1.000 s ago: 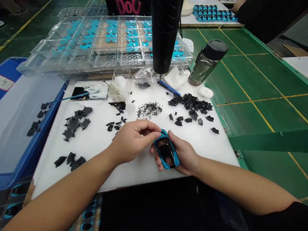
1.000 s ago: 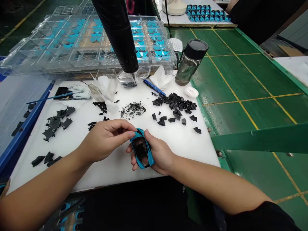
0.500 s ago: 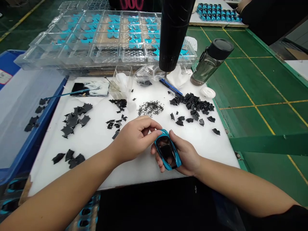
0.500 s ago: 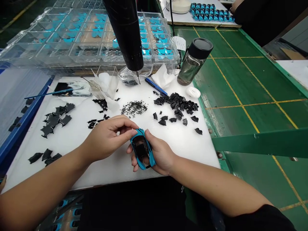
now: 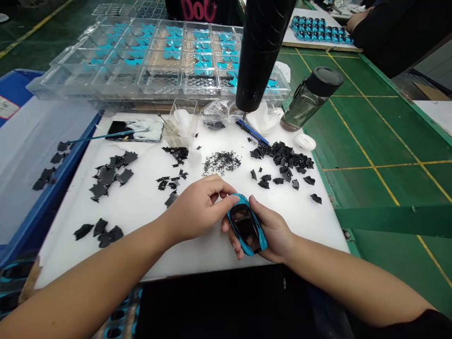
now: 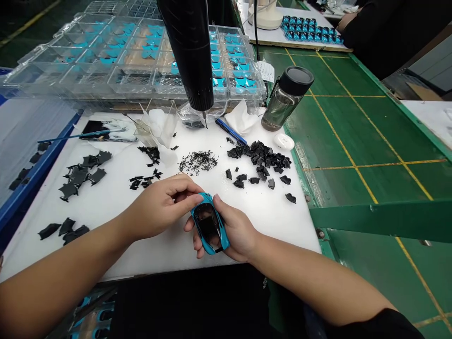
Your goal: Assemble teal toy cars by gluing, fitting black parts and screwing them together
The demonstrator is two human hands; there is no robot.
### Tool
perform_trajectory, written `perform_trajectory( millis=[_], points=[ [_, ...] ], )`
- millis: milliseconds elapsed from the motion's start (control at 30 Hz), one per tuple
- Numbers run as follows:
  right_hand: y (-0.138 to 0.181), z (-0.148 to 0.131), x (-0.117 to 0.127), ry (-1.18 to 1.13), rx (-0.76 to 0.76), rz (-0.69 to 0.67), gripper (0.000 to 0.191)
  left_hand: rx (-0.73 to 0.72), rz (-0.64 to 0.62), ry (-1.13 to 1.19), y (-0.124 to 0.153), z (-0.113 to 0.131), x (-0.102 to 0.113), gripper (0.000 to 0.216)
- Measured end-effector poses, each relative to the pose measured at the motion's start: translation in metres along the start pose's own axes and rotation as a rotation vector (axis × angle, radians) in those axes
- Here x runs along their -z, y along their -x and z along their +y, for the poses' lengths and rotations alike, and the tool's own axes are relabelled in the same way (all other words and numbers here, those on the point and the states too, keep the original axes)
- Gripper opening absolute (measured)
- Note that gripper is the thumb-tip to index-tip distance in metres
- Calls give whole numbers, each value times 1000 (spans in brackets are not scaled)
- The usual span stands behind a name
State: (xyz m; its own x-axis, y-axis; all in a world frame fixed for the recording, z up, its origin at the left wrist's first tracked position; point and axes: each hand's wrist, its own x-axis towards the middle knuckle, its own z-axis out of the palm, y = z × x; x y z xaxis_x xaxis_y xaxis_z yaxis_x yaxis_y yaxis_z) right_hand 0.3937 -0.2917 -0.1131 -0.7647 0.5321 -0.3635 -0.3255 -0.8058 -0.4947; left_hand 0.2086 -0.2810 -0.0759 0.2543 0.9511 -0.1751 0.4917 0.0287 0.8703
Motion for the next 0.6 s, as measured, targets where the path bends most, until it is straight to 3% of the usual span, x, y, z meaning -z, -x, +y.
perform_trajectory(
  millis=[300,600],
  points=[
    [1,0,0,44,0,-18,60,71,-44,135,1,1,-2,22],
    [1,-1,1,12,-33,-50,61,144,-186,339,2,0,-1,25]
  ],
)
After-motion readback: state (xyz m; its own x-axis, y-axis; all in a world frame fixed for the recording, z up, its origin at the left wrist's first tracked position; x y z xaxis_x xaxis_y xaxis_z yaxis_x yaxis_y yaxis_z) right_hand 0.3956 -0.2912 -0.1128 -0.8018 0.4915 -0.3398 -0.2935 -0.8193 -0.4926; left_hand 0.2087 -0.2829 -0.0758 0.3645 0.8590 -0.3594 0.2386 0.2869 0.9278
